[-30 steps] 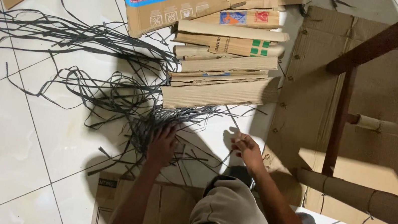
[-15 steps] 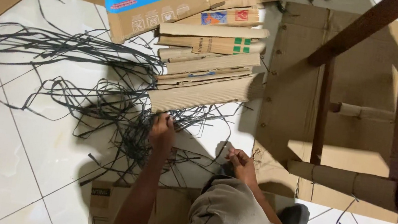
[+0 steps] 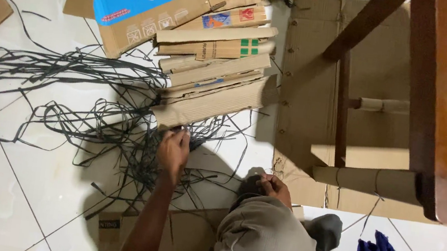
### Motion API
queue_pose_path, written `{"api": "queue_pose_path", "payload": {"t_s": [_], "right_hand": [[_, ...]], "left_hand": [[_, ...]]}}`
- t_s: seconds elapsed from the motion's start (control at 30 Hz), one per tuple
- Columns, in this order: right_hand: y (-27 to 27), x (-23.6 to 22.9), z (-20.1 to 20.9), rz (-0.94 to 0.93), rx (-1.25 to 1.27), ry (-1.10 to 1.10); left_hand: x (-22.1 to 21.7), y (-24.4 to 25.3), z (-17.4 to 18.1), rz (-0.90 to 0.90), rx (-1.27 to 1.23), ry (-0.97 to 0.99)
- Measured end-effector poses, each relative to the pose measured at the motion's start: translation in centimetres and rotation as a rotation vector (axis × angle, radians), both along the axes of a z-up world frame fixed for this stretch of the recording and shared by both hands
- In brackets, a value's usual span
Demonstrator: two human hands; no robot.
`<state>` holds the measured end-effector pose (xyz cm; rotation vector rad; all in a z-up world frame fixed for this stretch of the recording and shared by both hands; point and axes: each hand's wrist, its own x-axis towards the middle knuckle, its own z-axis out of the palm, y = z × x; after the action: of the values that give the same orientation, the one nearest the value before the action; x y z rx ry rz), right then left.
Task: Wiping a wooden chair with a cloth and tying plastic straps around the legs
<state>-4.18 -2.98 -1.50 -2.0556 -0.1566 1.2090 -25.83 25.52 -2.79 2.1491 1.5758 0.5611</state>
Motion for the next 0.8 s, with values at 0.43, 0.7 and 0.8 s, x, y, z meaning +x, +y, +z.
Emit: {"api": "queue_pose_path", "payload": {"t_s": [0.43,0.7,0.8], "right_hand": [[1.6,2.2,8.5,-0.266,0.348,0.008],[3.4,4.2,15.8,-0.339,0.64,-0.201],[3.5,4.4,17.8,-0.293,0.633,-0.245]], "left_hand": [[14.7,-4.2,21.2,-0.133,-0.8,-0.898],[17.9,-6.6,16.7,-0.448,-1.056,-0.791],[18.6,-8.2,15.8,-0.413,-1.107,-0.722]]}}
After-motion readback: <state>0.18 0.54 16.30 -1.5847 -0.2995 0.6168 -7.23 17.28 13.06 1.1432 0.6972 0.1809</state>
